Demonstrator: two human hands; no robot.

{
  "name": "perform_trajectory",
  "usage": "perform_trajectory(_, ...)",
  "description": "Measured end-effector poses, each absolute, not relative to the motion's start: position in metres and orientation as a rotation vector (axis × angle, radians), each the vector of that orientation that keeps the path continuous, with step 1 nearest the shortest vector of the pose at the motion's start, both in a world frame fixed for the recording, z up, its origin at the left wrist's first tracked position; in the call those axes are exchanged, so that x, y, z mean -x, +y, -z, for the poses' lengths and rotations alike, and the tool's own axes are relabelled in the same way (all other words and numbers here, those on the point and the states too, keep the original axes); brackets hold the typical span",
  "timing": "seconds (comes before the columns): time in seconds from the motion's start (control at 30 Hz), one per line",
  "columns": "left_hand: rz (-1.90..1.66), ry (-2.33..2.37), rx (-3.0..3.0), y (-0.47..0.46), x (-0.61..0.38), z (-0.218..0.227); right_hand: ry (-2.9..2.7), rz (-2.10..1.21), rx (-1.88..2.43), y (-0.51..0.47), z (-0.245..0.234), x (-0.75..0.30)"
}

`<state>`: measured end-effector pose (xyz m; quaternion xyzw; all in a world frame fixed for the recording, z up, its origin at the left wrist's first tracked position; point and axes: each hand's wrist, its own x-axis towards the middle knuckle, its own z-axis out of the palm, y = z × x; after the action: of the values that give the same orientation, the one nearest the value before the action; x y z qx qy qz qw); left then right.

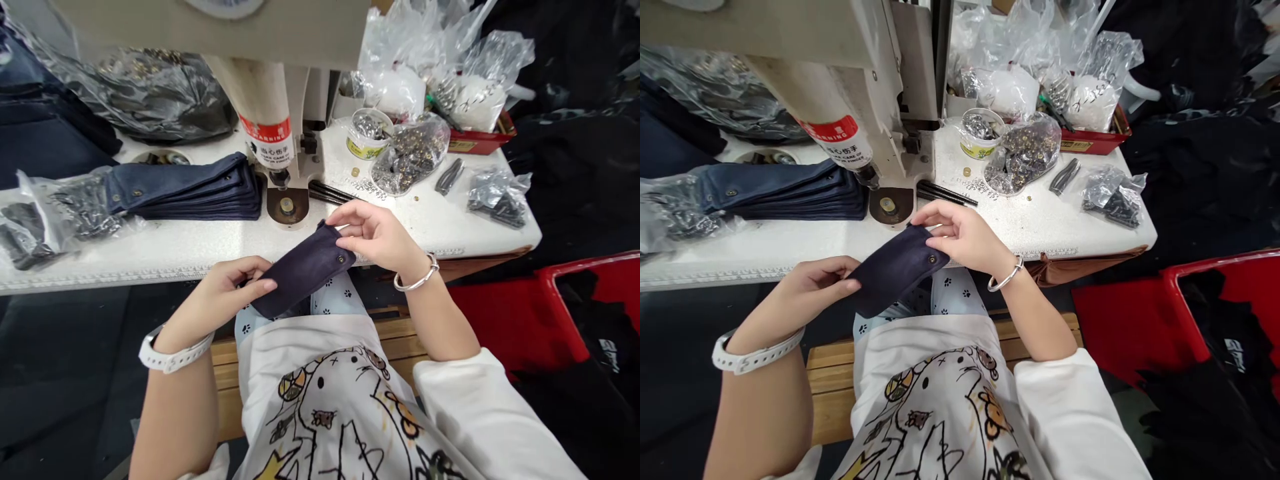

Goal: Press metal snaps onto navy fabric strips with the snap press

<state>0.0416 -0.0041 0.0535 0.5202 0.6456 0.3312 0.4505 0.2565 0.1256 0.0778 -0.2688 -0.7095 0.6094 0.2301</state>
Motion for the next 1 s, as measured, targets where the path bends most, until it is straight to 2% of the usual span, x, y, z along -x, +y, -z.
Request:
perform_trajectory(0.2,-0.892,1.539,-1.453,-0.006,-0.029,-0.045,-1.717,-1.616,0.887,0.136,-0.063,-0.277)
perform_trajectory(0.37,-0.897,1.588,-1.313,0.006,-0.031,-0.038,-1.776,-1.515,1.021,0.141,-0.046,-0.284)
perform_trajectory(0.43,-0.869,1.808,-1.303,0.013,-0.032,-0.035,-1.875,-1.239,1.200,0.148,-0.036,-0.294)
perform_trajectory(0.53,-0.808,2.060,-1.292,0.023,-0.031,-0.031,-1.921,-0.643,1.508,0.168,-0.020,-0.319)
perform_trajectory(0.6,-0.760,2.088,-1.280,0.028,-0.028,-0.029,-1.921,-0.475,1.628,0.181,-0.010,-0.337)
perform_trajectory(1.0,-0.503,2.251,-1.177,0.034,-0.016,-0.017,-1.795,-0.294,1.762,0.217,0.001,-0.358)
